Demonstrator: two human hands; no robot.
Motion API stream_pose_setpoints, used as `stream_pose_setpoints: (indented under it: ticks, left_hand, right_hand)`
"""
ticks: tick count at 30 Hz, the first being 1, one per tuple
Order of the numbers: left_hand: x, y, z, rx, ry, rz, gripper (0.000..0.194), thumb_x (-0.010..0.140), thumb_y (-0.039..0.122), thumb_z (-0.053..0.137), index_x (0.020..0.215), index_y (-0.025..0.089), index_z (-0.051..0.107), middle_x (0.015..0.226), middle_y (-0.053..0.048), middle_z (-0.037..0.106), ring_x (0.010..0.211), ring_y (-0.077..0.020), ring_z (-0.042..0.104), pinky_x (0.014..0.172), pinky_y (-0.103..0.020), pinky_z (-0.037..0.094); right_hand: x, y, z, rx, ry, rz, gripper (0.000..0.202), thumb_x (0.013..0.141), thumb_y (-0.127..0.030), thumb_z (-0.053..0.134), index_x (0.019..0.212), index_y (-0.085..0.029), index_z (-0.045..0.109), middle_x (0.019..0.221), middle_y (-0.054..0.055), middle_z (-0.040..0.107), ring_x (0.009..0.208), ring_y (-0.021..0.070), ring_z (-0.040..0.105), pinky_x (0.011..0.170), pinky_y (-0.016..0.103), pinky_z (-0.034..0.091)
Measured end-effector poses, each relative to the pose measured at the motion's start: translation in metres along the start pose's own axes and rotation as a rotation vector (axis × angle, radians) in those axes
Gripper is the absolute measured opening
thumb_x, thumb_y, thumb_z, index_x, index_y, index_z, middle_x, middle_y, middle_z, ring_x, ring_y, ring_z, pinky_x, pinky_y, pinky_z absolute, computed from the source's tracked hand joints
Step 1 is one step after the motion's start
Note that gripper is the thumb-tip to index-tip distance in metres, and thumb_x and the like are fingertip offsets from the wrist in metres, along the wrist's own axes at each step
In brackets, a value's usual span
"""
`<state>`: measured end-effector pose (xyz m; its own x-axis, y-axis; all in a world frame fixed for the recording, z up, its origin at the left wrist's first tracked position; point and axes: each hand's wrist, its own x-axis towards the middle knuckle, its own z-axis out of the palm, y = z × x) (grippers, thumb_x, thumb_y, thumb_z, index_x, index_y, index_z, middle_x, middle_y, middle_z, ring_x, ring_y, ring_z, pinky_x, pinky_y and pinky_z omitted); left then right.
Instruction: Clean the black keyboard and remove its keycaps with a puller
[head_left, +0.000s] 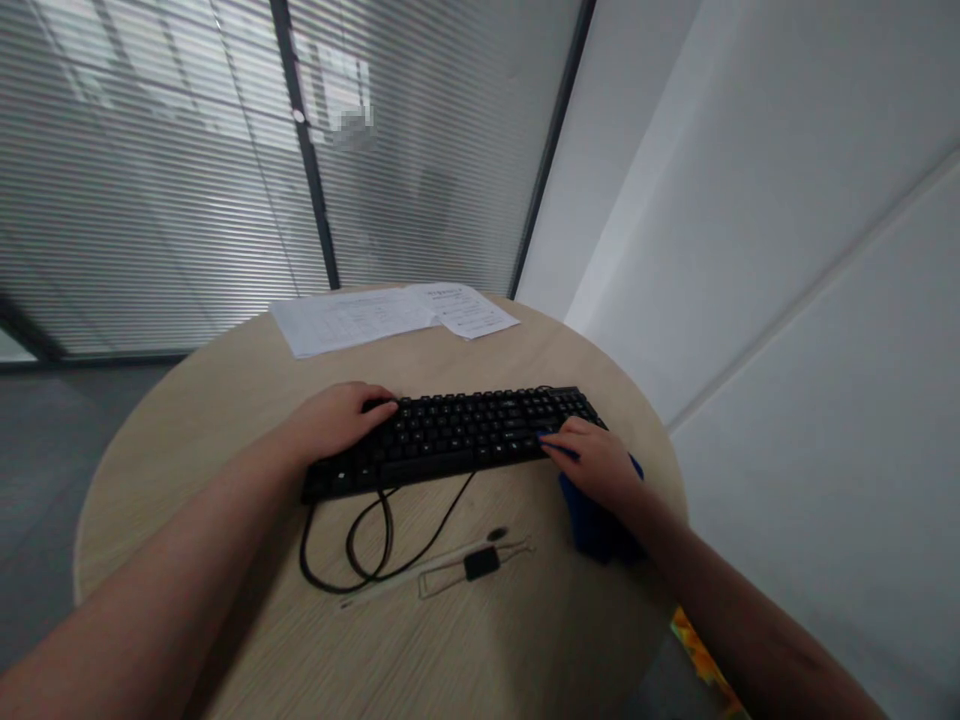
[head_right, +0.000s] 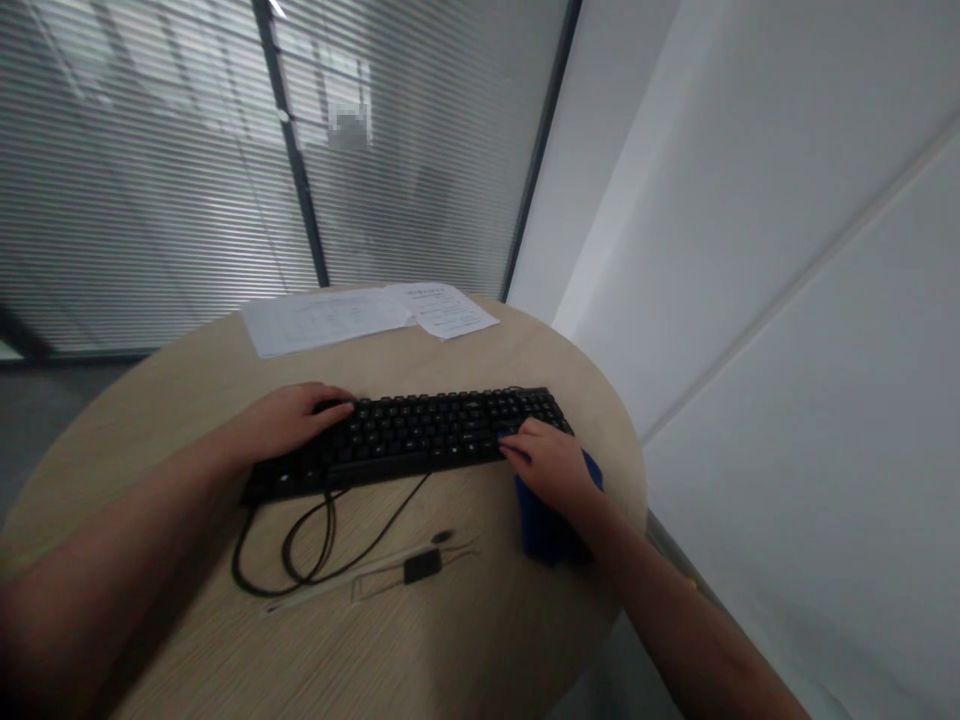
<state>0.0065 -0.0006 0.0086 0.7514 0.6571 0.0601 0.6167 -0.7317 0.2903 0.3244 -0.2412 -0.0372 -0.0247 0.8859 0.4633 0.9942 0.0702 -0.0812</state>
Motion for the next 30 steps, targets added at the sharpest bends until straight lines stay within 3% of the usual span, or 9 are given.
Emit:
stream_pose_setpoints:
  ticks: [4,9,14,21,26,30]
  left_hand:
    - [0.002,-0.003,0.001,-0.002,-0.014,0.012,0.061,0.092,0.056,0.037,0.123,0.017,0.072,0.124,-0.012,0.073,0.115,-0.0302,0.066,0.105,-0.041,0.047]
    - [0.003,-0.002,0.001,-0.005,-0.018,0.006,0.060,0.092,0.056,0.037,0.122,0.017,0.072,0.124,-0.012,0.073,0.115,-0.0307,0.066,0.105,-0.042,0.046]
    - [0.002,-0.002,0.001,-0.001,-0.004,0.004,0.062,0.092,0.057,0.036,0.122,0.017,0.072,0.124,-0.012,0.073,0.114,-0.0309,0.066,0.105,-0.042,0.047]
    - [0.002,-0.003,0.001,-0.006,0.006,0.003,0.061,0.092,0.057,0.037,0.121,0.016,0.072,0.123,-0.012,0.073,0.114,-0.0308,0.066,0.104,-0.042,0.048]
    - [0.003,-0.003,0.002,-0.008,0.007,-0.014,0.061,0.090,0.057,0.038,0.120,0.017,0.073,0.120,-0.012,0.074,0.111,-0.0310,0.067,0.102,-0.042,0.049]
    - [0.003,-0.003,0.002,0.003,0.005,-0.013,0.061,0.091,0.058,0.037,0.119,0.018,0.073,0.120,-0.011,0.074,0.112,-0.0311,0.067,0.103,-0.043,0.049]
  right_hand:
    - [-0.006,0.000,-0.005,-0.007,-0.096,0.008,0.026,0.097,-0.030,0.059,0.111,-0.023,0.079,0.089,0.006,0.072,0.081,0.0189,0.067,0.072,0.031,0.051]
    - [-0.006,-0.001,-0.009,0.033,-0.082,0.083,0.028,0.098,-0.030,0.056,0.112,-0.022,0.079,0.087,0.006,0.071,0.082,0.0192,0.067,0.072,0.030,0.049]
    - [-0.007,0.001,-0.006,0.064,-0.110,0.014,0.030,0.098,-0.030,0.056,0.115,-0.020,0.078,0.085,0.006,0.069,0.077,0.0185,0.065,0.071,0.031,0.048]
    - [-0.011,0.008,-0.008,0.039,0.077,0.134,0.028,0.097,-0.027,0.055,0.105,-0.019,0.081,0.080,0.007,0.069,0.075,0.0192,0.065,0.068,0.030,0.048]
    - [-0.012,0.011,-0.006,0.081,-0.056,0.059,0.028,0.097,-0.028,0.057,0.110,-0.020,0.080,0.083,0.007,0.070,0.077,0.0189,0.066,0.070,0.031,0.049]
    - [-0.011,0.010,-0.005,0.070,-0.049,0.128,0.027,0.096,-0.029,0.057,0.106,-0.021,0.081,0.084,0.007,0.072,0.078,0.0195,0.067,0.071,0.031,0.049]
